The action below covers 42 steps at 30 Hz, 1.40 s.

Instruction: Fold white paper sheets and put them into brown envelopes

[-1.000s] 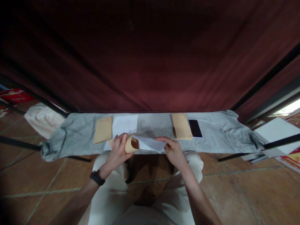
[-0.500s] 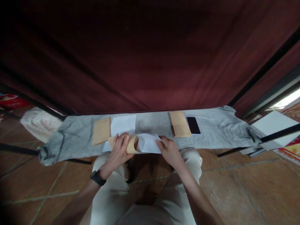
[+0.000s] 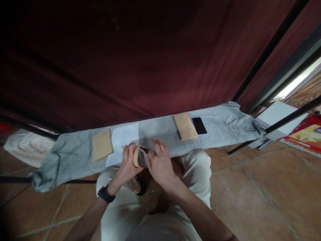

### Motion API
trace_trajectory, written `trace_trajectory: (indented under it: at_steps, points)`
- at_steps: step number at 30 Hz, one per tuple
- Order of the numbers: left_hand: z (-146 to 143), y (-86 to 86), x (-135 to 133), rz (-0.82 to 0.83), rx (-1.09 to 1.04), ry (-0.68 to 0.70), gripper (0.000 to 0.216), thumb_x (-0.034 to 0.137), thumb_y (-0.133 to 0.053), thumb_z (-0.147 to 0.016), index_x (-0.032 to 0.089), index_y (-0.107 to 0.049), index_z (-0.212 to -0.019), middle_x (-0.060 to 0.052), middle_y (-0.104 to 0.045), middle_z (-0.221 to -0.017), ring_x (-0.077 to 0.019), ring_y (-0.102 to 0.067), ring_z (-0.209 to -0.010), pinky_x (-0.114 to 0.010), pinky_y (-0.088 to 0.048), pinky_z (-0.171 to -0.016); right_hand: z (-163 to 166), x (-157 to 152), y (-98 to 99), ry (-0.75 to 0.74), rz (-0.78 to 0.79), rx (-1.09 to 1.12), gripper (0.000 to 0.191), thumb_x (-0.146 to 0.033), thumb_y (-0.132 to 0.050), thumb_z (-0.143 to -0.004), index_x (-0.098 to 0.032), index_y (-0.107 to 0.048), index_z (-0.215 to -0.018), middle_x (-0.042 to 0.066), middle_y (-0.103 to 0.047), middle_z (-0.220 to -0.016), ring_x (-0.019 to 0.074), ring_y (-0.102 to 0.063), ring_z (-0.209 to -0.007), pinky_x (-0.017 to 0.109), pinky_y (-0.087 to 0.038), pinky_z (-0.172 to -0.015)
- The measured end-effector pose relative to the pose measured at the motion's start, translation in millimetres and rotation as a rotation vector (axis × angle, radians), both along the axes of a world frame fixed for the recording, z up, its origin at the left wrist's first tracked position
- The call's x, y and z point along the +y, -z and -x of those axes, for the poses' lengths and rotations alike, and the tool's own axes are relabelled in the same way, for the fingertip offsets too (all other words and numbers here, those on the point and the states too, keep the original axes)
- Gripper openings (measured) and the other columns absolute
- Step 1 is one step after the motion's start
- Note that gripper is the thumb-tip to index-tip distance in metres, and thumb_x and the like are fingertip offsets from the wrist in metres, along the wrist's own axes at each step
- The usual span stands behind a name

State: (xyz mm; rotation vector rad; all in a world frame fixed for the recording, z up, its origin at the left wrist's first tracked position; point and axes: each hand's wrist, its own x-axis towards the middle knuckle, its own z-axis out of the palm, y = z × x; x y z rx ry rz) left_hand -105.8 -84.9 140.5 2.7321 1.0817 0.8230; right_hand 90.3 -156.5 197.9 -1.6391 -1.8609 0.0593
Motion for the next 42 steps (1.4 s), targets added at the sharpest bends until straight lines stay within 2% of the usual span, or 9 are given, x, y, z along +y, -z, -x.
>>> trace_trajectory:
  at_steps: [5,12,18,22,26,32,35,38,42]
  points:
    - [-4.0,-4.1,3.2,0.034,0.007,0.034,0.111,0.029,-0.077,-0.076,0.018,-0.003,-0.158,-0.024,-0.038,-0.149,-0.0426,-0.035,-0.144,-0.068,-0.027,-0.117,-3.5,8.2,3.4,0.002,0.066,-0.029,0.024,-0.023,-0.050,-0.100,-0.016,-0.073,-0.103,0.016,-0.062,-0.132,0.0298,-0.053,-0.124,0.047,-0.042,-0.108]
    - [-16.1,-12.6,7.8,0.037,0.014,0.053,0.113,0.031,-0.077,-0.075,0.017,-0.001,-0.157,-0.024,-0.038,-0.148,-0.0425,-0.034,-0.144,-0.067,-0.029,-0.117,-5.0,17.7,-7.4,0.016,0.261,-0.020,0.022,-0.024,-0.049,-0.101,-0.017,-0.070,-0.104,0.011,-0.070,-0.109,0.0227,-0.066,-0.091,0.035,-0.050,-0.086]
    - [-12.4,-13.5,16.1,-0.082,0.063,0.071,0.105,0.029,-0.076,-0.074,0.015,-0.012,-0.155,-0.023,-0.042,-0.143,-0.0419,-0.038,-0.142,-0.069,-0.024,-0.118,-17.4,15.3,-4.0,0.103,0.344,0.019,0.021,-0.027,-0.049,-0.102,-0.019,-0.068,-0.101,0.010,-0.071,-0.104,0.0205,-0.070,-0.083,0.028,-0.048,-0.070]
    - [-12.8,-12.8,17.5,-0.103,0.087,0.086,0.103,0.027,-0.074,-0.075,0.016,-0.011,-0.155,-0.024,-0.041,-0.144,-0.0414,-0.038,-0.142,-0.068,-0.025,-0.118,-19.8,14.3,2.2,0.097,0.286,0.030,0.019,-0.025,-0.052,-0.101,-0.019,-0.070,-0.101,0.010,-0.071,-0.106,0.0215,-0.069,-0.089,0.030,-0.051,-0.077]
    - [-17.7,-15.4,17.3,-0.104,0.116,0.079,0.100,0.024,-0.072,-0.075,0.018,-0.013,-0.156,-0.023,-0.041,-0.144,-0.0405,-0.039,-0.141,-0.068,-0.024,-0.118,-22.3,16.0,8.0,0.032,0.191,0.020,0.019,-0.022,-0.055,-0.099,-0.018,-0.073,-0.100,0.012,-0.068,-0.126,0.0239,-0.065,-0.107,0.036,-0.050,-0.096]
    - [-23.2,-16.5,17.6,-0.114,0.131,0.059,0.101,0.019,-0.071,-0.074,0.018,-0.014,-0.157,-0.022,-0.043,-0.144,-0.0394,-0.041,-0.139,-0.066,-0.024,-0.119,-22.6,16.2,14.3,-0.020,0.072,-0.054,0.023,-0.015,-0.056,-0.096,-0.019,-0.073,-0.111,0.012,-0.048,-0.153,0.0318,-0.050,-0.133,0.054,-0.034,-0.115]
    - [-25.3,-15.6,16.0,-0.125,0.149,0.079,0.098,0.016,-0.070,-0.075,0.021,-0.017,-0.157,-0.021,-0.044,-0.144,-0.0390,-0.040,-0.141,-0.066,-0.021,-0.120,-22.4,21.0,22.1,0.013,0.205,0.017,0.023,-0.016,-0.053,-0.098,-0.017,-0.072,-0.109,0.015,-0.066,-0.128,0.0253,-0.066,-0.109,0.040,-0.048,-0.100]
    - [-27.9,-16.8,15.9,-0.121,0.187,0.120,0.095,0.015,-0.070,-0.075,0.020,-0.021,-0.157,-0.022,-0.045,-0.144,-0.0387,-0.038,-0.143,-0.065,-0.019,-0.121,-24.4,28.7,33.6,0.035,0.316,0.185,0.019,-0.020,-0.055,-0.098,-0.019,-0.074,-0.098,0.008,-0.072,-0.101,0.0186,-0.070,-0.087,0.027,-0.051,-0.082]
    - [-29.2,-19.2,18.1,-0.097,0.163,0.111,0.095,0.026,-0.075,-0.079,0.018,-0.021,-0.157,-0.025,-0.039,-0.152,-0.0412,-0.030,-0.148,-0.067,-0.018,-0.120,-27.4,37.9,47.5,0.106,0.252,0.429,0.016,-0.020,-0.061,-0.093,-0.020,-0.073,-0.081,0.005,-0.071,-0.091,0.0164,-0.068,-0.080,0.024,-0.049,-0.073]
